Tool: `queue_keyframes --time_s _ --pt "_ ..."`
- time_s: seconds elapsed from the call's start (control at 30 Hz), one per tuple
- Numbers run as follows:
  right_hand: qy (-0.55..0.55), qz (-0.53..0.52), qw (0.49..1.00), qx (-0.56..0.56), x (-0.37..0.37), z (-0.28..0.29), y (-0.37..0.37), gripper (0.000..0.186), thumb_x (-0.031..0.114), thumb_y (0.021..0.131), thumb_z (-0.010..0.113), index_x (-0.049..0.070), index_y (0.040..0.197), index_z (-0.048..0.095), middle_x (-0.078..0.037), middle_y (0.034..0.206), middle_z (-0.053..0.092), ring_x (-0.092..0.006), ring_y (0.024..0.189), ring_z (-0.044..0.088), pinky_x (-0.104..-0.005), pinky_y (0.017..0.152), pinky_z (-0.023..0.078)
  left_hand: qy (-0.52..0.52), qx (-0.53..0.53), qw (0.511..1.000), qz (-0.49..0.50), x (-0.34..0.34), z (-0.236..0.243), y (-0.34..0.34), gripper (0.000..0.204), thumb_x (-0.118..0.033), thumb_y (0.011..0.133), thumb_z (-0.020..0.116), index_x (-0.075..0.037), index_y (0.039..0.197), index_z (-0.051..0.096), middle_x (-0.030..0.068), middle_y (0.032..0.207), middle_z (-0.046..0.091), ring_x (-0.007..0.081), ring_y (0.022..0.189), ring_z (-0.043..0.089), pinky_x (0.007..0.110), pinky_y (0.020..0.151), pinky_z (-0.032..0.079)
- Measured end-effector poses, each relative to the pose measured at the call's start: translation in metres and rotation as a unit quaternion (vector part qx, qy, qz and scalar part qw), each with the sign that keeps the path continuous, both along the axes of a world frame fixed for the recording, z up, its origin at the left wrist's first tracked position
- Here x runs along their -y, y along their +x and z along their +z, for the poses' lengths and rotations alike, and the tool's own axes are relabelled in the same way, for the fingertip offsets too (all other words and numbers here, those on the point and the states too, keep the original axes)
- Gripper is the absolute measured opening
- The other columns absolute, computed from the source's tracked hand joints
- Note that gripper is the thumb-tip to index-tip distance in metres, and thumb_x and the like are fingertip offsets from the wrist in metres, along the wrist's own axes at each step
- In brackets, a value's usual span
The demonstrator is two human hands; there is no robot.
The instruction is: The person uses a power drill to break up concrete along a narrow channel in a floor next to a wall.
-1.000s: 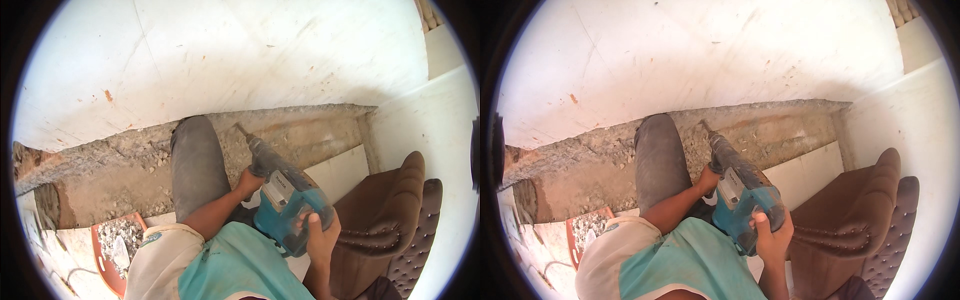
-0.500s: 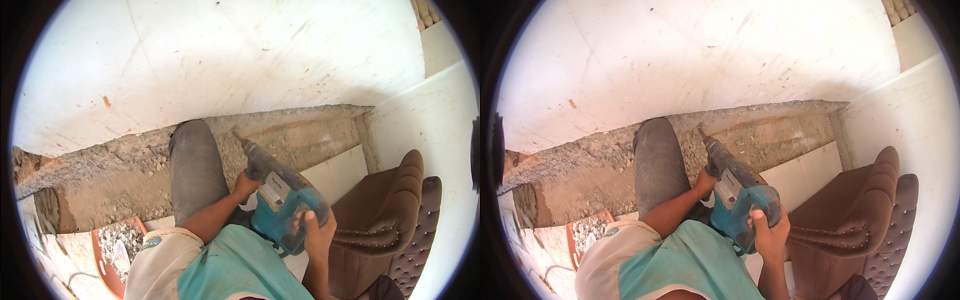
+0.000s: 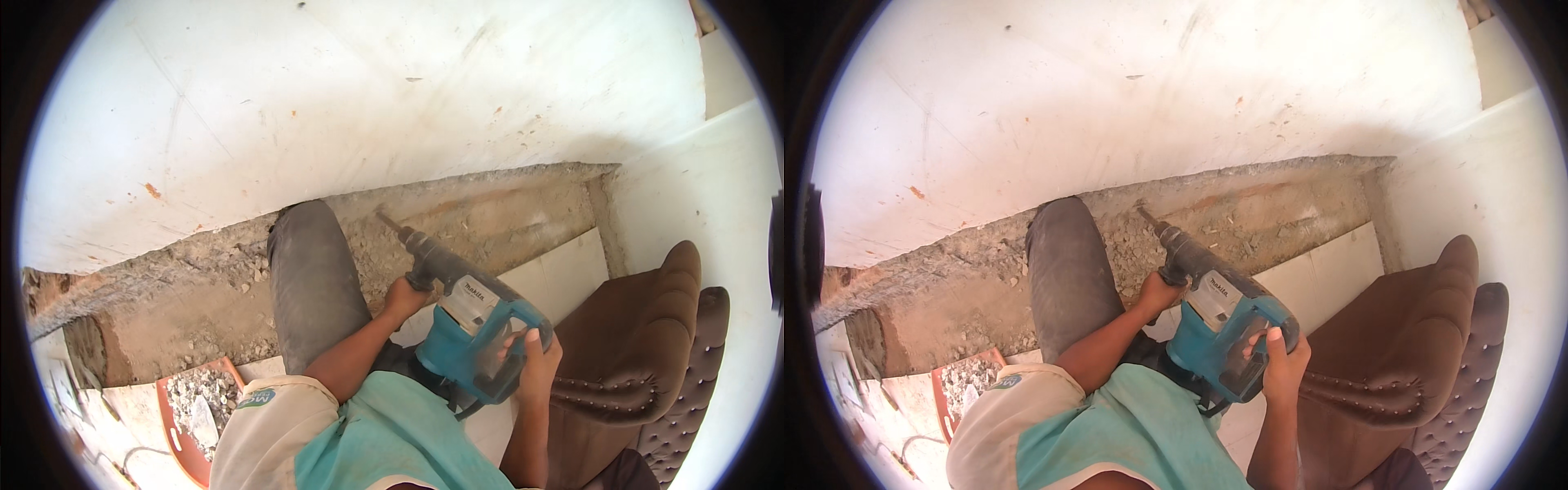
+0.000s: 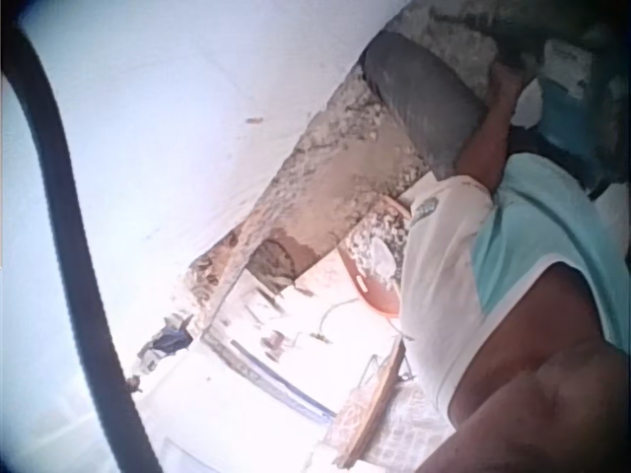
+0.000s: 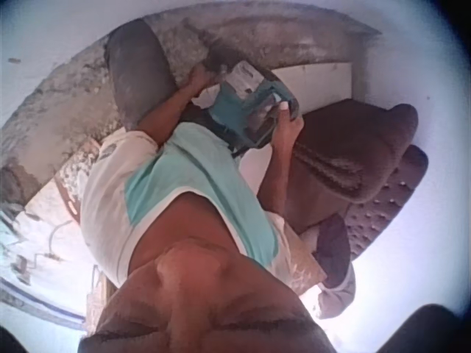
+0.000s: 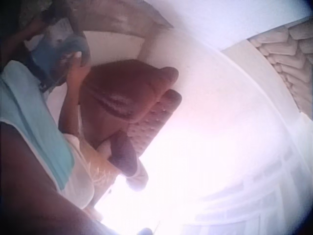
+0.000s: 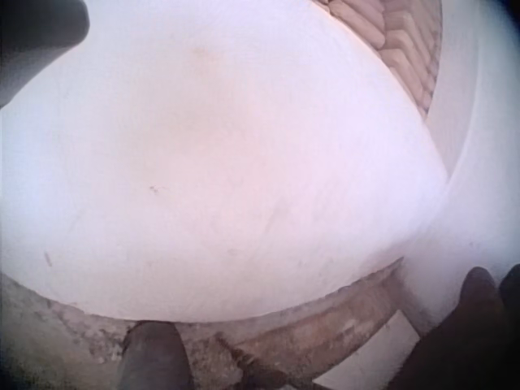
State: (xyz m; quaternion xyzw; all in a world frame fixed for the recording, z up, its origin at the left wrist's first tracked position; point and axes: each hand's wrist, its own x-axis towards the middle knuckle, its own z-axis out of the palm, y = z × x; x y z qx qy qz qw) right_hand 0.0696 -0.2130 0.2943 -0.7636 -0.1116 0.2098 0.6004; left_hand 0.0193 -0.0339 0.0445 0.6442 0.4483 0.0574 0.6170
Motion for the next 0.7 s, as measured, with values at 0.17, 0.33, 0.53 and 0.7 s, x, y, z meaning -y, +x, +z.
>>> queue_keyframes --time_s 0.17,0.33,0.53,0.7 --pt "0.000 0.002 1.000 -0.011 0.000 0.000 0.020 0.047 0.042 0.089 0.069 -0.003 0.100 0.058 -0.011 0.075 0.063 -0.0178 0.061 0.063 -0.0300 0.056 0.052 0.018 -0.013 1.000 -0.009 0.002 -0.004 0.008 0.042 -0.034 0.072 0.083 -0.001 0.094 0.072 0.0172 0.086 0.073 0.0306 0.084 0.072 0.041 0.072 0.052" --pt "-0.008 -0.015 1.000 -0.011 0.000 -0.004 0.024 0.048 0.043 0.089 0.069 -0.003 0.101 0.059 -0.012 0.075 0.064 -0.0183 0.059 0.063 -0.0310 0.054 0.053 -0.001 0.004 0.999 -0.034 -0.003 -0.002 0.008 0.042 -0.036 0.071 0.081 -0.002 0.095 0.072 0.0195 0.090 0.072 0.0341 0.089 0.070 0.042 0.075 0.053" --pt "-0.001 0.002 1.000 -0.029 -0.009 -0.006 0.037 0.048 0.041 0.089 0.069 -0.003 0.102 0.058 -0.012 0.075 0.064 -0.0189 0.058 0.063 -0.0312 0.053 0.053 0.019 -0.021 0.999 -0.014 -0.008 -0.008 0.014 0.043 -0.036 0.072 0.078 -0.001 0.097 0.071 0.0201 0.092 0.072 0.0346 0.091 0.070 0.042 0.075 0.053" --pt "-0.015 0.018 0.999 -0.042 -0.021 -0.007 0.037 0.049 0.043 0.089 0.069 -0.003 0.103 0.058 -0.011 0.075 0.063 -0.0180 0.060 0.063 -0.0297 0.054 0.054 -0.018 -0.022 0.999 -0.029 -0.015 -0.006 0.007 0.041 -0.032 0.073 0.077 0.000 0.097 0.070 0.0208 0.093 0.072 0.0351 0.091 0.070 0.042 0.076 0.053"
